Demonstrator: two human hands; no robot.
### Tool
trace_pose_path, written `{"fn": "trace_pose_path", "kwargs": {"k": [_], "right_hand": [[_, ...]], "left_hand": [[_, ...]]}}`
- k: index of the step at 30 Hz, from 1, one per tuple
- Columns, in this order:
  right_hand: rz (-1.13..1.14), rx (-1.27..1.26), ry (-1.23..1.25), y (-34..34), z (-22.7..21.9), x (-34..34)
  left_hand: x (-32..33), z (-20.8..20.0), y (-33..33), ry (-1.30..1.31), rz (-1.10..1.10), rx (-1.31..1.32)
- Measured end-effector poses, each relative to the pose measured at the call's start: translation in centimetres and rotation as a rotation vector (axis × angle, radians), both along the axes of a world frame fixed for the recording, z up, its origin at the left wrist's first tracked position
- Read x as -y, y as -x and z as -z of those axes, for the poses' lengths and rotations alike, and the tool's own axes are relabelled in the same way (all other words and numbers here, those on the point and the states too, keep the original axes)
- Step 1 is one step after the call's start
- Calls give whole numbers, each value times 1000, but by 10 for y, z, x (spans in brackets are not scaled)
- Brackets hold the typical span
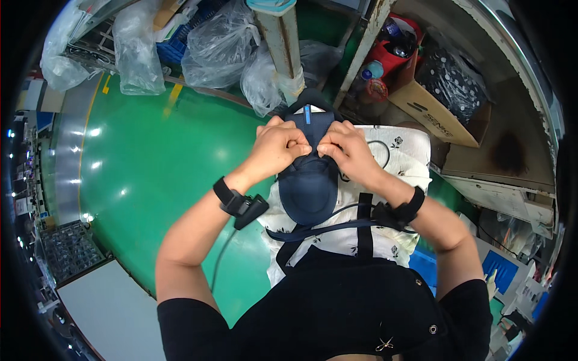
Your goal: The recorder picks up a shoe upper and inserts a lace through the eyelets.
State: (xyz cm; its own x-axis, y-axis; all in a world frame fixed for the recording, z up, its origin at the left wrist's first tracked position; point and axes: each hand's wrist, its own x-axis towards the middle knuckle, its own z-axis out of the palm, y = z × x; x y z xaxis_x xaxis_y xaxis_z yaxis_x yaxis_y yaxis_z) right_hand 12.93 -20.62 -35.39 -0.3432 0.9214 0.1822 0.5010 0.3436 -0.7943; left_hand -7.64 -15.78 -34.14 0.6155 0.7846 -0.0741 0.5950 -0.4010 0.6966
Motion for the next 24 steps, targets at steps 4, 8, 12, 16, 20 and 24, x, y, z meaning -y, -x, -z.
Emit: {"fn": "trace_pose_path", "kwargs": {"k": [4,8,12,16,20,24], "right_hand": [[-154,-301,-68,19,-50,34],[-330,-619,509,2,-21,-3],[-214,-915,529,11,-22,13],[-44,-781,514,-6,-27,26],[261,-763,606,-49,-21,11],[593,-978,608,-167,14,20]], "left_hand": [[21,-23,-3,151,-148,388],[37,-32,-18,103,-428,668],[56,-23,-19,420,-517,766],[95,-20,-40,380,-246,660],[43,-5,3,723,-353,750],[44,-6,61,798,-739,995]]}}
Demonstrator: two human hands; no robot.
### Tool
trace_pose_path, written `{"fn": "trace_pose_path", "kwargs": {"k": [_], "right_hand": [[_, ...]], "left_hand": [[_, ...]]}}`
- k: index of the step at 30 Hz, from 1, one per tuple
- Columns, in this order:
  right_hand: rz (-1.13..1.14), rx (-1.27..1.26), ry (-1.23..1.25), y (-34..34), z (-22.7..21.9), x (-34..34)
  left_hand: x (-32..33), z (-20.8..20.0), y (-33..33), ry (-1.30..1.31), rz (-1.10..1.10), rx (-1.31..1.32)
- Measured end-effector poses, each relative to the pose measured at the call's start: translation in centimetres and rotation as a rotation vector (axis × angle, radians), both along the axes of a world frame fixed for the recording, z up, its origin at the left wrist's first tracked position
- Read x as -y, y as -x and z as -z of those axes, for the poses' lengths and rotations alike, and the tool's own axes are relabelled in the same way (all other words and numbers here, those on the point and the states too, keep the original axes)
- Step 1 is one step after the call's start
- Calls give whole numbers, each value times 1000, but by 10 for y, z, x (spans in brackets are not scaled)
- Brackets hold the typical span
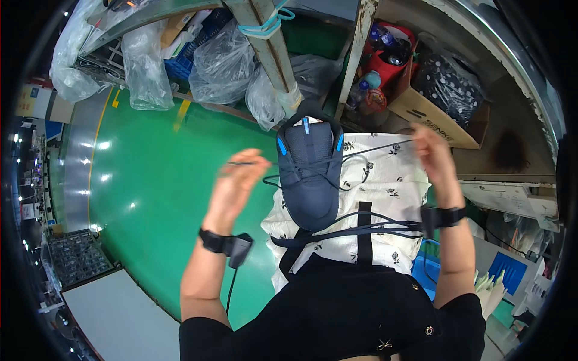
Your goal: The recorder picks up a shoe upper and inserts a lace through the eyelets.
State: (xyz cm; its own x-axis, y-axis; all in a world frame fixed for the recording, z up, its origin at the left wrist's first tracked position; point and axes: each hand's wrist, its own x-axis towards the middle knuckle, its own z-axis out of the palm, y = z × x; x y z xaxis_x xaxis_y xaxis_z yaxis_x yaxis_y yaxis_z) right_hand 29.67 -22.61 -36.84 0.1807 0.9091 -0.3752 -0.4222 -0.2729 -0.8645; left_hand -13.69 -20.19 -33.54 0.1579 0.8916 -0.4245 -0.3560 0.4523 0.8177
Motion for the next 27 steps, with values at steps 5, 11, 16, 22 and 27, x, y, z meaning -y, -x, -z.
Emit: {"fn": "trace_pose_path", "kwargs": {"k": [5,11,16,22,27], "right_hand": [[510,-100,-92,-271,18,92],[294,444,-48,-91,-4,35],[-150,504,-146,94,18,-12],[-269,431,-75,150,33,11],[-338,629,-82,150,23,21]], "left_hand": [[5,-20,256,-336,-637,-63],[18,-40,257,-436,-870,-587],[-13,4,109,-399,-314,-860],[5,24,-28,-368,50,-616],[23,42,-53,-336,81,-691]]}}
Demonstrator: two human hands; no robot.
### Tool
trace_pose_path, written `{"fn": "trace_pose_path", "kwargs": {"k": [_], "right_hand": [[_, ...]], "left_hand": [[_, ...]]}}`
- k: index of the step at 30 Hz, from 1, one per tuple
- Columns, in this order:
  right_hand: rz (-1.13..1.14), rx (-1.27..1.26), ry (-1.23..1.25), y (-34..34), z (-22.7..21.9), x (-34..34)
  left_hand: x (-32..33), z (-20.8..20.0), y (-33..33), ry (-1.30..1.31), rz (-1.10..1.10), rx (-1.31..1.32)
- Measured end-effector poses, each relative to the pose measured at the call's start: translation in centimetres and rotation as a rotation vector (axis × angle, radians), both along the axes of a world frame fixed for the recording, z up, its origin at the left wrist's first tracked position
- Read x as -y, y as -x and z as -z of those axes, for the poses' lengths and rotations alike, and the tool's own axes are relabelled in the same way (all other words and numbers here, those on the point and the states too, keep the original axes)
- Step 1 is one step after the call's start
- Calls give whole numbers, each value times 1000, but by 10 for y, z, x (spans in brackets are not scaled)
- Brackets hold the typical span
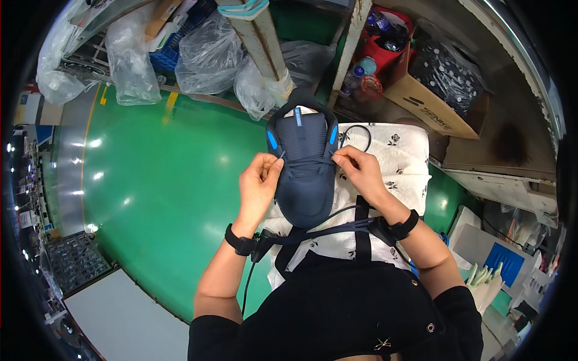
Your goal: The recorder picks up a shoe upper and inserts a lace through the eyelets.
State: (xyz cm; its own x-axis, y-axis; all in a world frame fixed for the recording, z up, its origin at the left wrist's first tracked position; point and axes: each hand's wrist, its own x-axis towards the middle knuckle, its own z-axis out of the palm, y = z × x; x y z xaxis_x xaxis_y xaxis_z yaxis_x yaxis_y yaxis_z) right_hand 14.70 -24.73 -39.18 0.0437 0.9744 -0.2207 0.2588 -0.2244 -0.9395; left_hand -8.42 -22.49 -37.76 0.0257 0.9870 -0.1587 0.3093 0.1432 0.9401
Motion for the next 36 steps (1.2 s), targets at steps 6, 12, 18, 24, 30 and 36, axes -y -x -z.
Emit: {"fn": "trace_pose_path", "kwargs": {"k": [6,12,18,24,30,36], "right_hand": [[-85,98,110,-6,-5,-12],[-230,591,-225,5,-18,-24],[-614,1004,-667,-3,-36,-46],[-625,915,-831,-17,-48,-55],[-937,878,-889,-29,-49,-84],[-941,737,-683,-25,-41,-86]], "left_hand": [[4,-2,1,42,-42,101],[1,-25,8,-531,81,-646],[-8,-36,2,-588,130,-760],[-22,-24,-2,-372,227,-696],[-63,-61,-5,-831,576,-781],[-104,-56,17,-436,1063,-685]]}}
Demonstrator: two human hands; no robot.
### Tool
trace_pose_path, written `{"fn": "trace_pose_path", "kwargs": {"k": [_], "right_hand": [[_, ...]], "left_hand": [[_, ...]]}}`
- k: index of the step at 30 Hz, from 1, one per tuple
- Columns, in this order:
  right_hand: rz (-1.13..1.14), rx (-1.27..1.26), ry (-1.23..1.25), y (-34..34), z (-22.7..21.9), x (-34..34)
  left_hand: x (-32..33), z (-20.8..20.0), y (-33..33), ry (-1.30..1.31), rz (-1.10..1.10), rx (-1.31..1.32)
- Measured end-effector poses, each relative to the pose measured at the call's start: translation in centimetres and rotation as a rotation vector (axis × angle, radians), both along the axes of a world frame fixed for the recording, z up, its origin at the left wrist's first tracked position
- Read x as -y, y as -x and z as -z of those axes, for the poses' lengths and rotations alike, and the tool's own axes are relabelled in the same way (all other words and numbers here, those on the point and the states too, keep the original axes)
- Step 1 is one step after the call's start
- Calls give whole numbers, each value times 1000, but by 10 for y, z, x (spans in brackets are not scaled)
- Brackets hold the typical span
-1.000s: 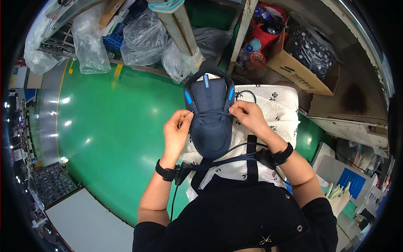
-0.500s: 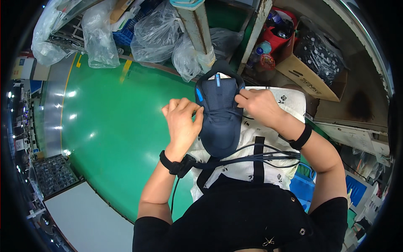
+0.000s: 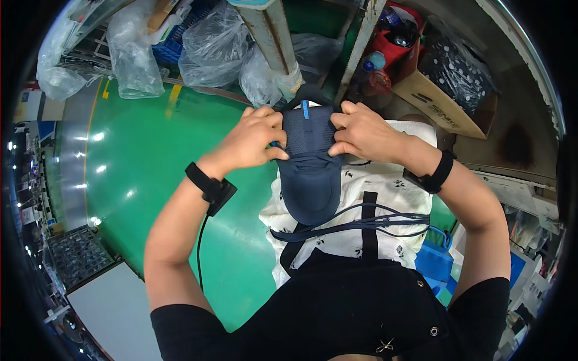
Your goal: The recorder picks up a shoe upper and inserts a lace through the eyelets.
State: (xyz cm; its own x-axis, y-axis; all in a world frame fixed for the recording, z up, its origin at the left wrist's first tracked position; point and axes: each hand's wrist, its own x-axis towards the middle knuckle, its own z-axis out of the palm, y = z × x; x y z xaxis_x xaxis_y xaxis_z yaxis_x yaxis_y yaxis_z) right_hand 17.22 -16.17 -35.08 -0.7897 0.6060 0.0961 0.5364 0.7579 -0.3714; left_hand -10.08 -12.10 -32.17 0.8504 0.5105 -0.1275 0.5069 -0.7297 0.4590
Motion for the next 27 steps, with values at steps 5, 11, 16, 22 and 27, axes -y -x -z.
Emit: {"fn": "trace_pose_path", "kwargs": {"k": [5,11,16,22,27], "right_hand": [[307,-60,95,19,0,16],[523,-623,139,41,17,52],[-102,-577,199,73,-19,128],[362,-612,319,57,-4,116],[622,-810,494,47,7,116]], "left_hand": [[10,12,-8,230,-175,119],[38,21,-25,690,-718,712],[54,9,-37,-328,-368,352],[54,8,-44,-567,-350,51],[47,17,-53,-439,-252,167]]}}
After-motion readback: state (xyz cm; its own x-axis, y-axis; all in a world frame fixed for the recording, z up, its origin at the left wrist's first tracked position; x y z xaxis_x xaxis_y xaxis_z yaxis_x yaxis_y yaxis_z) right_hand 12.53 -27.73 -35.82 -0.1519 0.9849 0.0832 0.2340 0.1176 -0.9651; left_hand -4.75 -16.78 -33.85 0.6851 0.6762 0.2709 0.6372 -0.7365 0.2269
